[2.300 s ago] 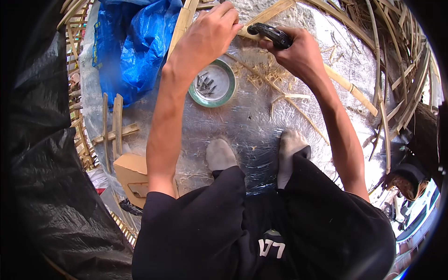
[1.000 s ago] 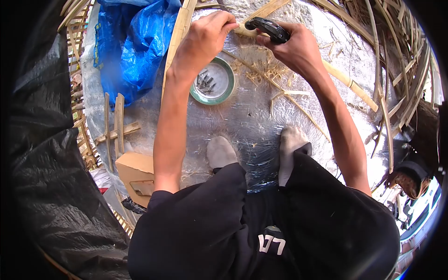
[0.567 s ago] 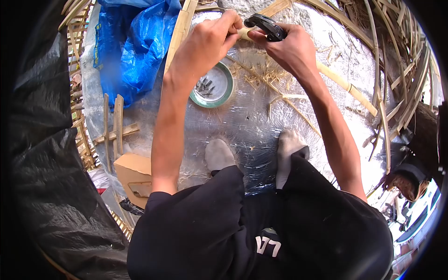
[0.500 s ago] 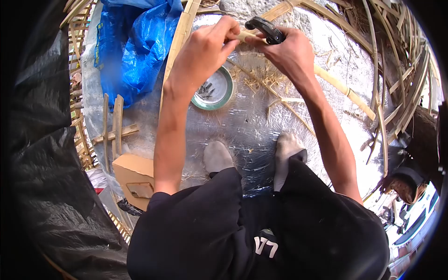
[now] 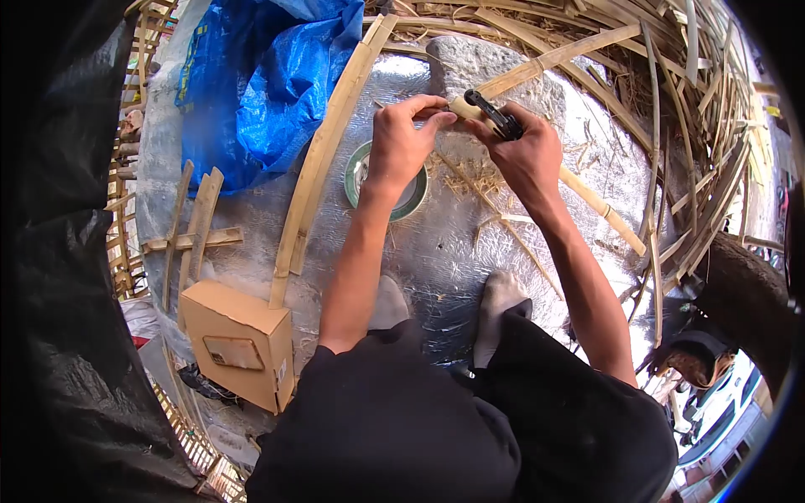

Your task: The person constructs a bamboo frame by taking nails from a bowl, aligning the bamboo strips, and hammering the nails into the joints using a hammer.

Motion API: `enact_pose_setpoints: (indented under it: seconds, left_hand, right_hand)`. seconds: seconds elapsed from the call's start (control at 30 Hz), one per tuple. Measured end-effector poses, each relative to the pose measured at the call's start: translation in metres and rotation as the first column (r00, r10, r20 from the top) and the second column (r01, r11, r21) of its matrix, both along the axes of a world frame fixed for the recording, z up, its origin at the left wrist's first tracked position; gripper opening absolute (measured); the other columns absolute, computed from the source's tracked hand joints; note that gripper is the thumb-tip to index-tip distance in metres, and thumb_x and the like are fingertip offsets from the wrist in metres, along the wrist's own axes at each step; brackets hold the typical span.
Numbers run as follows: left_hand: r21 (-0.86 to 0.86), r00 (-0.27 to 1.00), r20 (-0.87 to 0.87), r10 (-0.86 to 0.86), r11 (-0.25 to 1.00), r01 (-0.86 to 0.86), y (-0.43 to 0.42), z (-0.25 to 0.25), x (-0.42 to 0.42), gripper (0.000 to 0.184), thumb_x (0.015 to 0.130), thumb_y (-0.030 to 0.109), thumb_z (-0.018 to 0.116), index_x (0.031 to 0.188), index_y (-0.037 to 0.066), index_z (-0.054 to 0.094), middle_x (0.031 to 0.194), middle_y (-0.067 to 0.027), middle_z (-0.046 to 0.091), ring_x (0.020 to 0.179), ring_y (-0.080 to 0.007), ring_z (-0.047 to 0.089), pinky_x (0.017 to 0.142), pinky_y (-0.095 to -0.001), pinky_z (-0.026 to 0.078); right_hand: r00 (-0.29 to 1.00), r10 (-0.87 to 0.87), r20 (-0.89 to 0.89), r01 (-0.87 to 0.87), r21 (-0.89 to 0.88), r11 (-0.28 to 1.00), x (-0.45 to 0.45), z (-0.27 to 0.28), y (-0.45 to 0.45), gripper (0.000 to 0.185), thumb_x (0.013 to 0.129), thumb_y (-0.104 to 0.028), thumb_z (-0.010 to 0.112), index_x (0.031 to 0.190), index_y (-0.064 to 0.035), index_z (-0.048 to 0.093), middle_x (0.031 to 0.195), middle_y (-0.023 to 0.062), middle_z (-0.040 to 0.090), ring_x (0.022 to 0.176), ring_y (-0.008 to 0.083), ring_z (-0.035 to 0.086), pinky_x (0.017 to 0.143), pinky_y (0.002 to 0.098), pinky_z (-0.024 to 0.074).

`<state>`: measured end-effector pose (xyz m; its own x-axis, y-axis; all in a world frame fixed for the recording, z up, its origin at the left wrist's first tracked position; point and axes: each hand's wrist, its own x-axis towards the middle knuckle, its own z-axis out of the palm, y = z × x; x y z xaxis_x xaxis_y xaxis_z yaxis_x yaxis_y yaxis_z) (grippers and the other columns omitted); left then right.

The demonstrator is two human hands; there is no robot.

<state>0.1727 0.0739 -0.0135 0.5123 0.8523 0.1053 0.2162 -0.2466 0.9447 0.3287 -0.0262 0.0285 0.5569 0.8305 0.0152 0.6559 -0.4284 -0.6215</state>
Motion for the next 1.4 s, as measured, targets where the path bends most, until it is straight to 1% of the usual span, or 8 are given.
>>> enact_pose_setpoints:
  seconds: [0.13, 0.3, 0.5, 0.93, 1.13, 1.23, 1.3, 1.4]
  left_hand:
    - [0.013, 0.994, 0.071, 0.078, 0.997, -0.079, -0.004, -0.001, -0.002, 0.022, 0.087, 0.007, 0.081, 0.102, -0.002, 0.068, 0.091, -0.0093, 0.078, 0.088, -0.016, 0.076, 0.076, -0.0302, 0.057]
    - [0.333, 0.998, 0.031, 0.058, 0.941, -0.065, 0.011, 0.024, 0.0, 0.021, 0.087, 0.007, 0.081, 0.097, 0.001, 0.064, 0.088, -0.0106, 0.075, 0.087, -0.0219, 0.077, 0.072, -0.0336, 0.057]
    - [0.497, 0.98, -0.149, -0.129, 0.847, 0.187, 0.027, 0.035, 0.013, 0.023, 0.089, 0.004, 0.076, 0.103, 0.003, 0.058, 0.088, -0.0143, 0.074, 0.085, -0.0313, 0.075, 0.069, -0.0416, 0.057]
    - [0.444, 0.953, -0.149, -0.264, 0.843, 0.303, 0.039, 0.03, 0.018, 0.024, 0.089, 0.001, 0.074, 0.107, 0.003, 0.058, 0.094, -0.016, 0.076, 0.093, -0.0309, 0.076, 0.074, -0.0393, 0.06]
    - [0.469, 0.963, -0.025, -0.268, 0.848, 0.248, 0.033, 0.02, 0.02, 0.023, 0.087, 0.0, 0.076, 0.103, 0.002, 0.06, 0.093, -0.0137, 0.075, 0.091, -0.0279, 0.077, 0.074, -0.0377, 0.06]
    - [0.539, 0.963, 0.053, -0.265, 0.819, 0.195, 0.029, 0.014, 0.02, 0.023, 0.084, -0.002, 0.077, 0.099, 0.002, 0.059, 0.086, -0.015, 0.071, 0.084, -0.0328, 0.075, 0.07, -0.0415, 0.06]
    - [0.602, 0.964, 0.093, -0.249, 0.785, 0.145, 0.029, 0.011, 0.018, 0.021, 0.084, -0.004, 0.076, 0.098, 0.003, 0.063, 0.088, -0.0104, 0.073, 0.085, -0.0268, 0.075, 0.072, -0.0364, 0.058]
    - [0.533, 0.976, 0.082, -0.199, 0.837, 0.126, 0.027, 0.009, 0.017, 0.021, 0.083, -0.006, 0.075, 0.097, 0.003, 0.064, 0.088, -0.0091, 0.073, 0.086, -0.027, 0.075, 0.073, -0.0369, 0.057]
  right_hand:
    - [0.996, 0.012, -0.088, -0.022, -0.115, 0.993, 0.013, 0.003, 0.003, 0.039, 0.084, -0.049, 0.082, 0.087, -0.0107, 0.077, 0.061, 0.0091, 0.064, 0.057, 0.0231, 0.064, 0.057, 0.0381, 0.0477]
    - [0.965, -0.05, -0.257, 0.018, -0.125, 0.992, 0.017, 0.004, 0.011, 0.052, 0.076, -0.06, 0.085, 0.095, -0.0121, 0.081, 0.07, 0.0007, 0.072, 0.062, 0.0116, 0.065, 0.061, 0.0315, 0.0501]
    - [0.968, -0.129, -0.214, 0.084, -0.209, 0.974, 0.011, 0.01, 0.015, 0.06, 0.07, -0.068, 0.086, 0.089, -0.0119, 0.08, 0.07, 0.0009, 0.072, 0.064, 0.0126, 0.067, 0.061, 0.031, 0.0514]
    - [0.974, -0.106, -0.202, 0.065, -0.198, 0.978, 0.014, 0.005, 0.017, 0.062, 0.07, -0.073, 0.083, 0.086, -0.0132, 0.079, 0.067, 0.002, 0.07, 0.063, 0.0165, 0.068, 0.061, 0.034, 0.0513]
    - [0.983, -0.136, -0.126, 0.109, -0.201, 0.974, 0.008, 0.006, 0.017, 0.063, 0.069, -0.077, 0.081, 0.088, -0.0159, 0.08, 0.068, 0.0026, 0.072, 0.065, 0.0193, 0.071, 0.06, 0.0368, 0.0526]
    - [0.985, -0.146, -0.093, 0.129, -0.166, 0.978, 0.006, 0.005, 0.015, 0.065, 0.069, -0.079, 0.079, 0.088, -0.0162, 0.08, 0.068, 0.0023, 0.072, 0.064, 0.0191, 0.071, 0.059, 0.0368, 0.0527]
    - [0.982, -0.149, -0.116, 0.131, -0.148, 0.98, 0.005, 0.003, 0.014, 0.067, 0.068, -0.08, 0.079, 0.087, -0.016, 0.079, 0.067, 0.0021, 0.071, 0.063, 0.0187, 0.071, 0.058, 0.0368, 0.0525]
    - [0.98, -0.162, -0.115, 0.142, -0.162, 0.976, 0.003, 0.004, 0.014, 0.068, 0.067, -0.081, 0.078, 0.085, -0.0161, 0.079, 0.067, 0.0017, 0.071, 0.062, 0.0182, 0.07, 0.057, 0.0368, 0.0522]
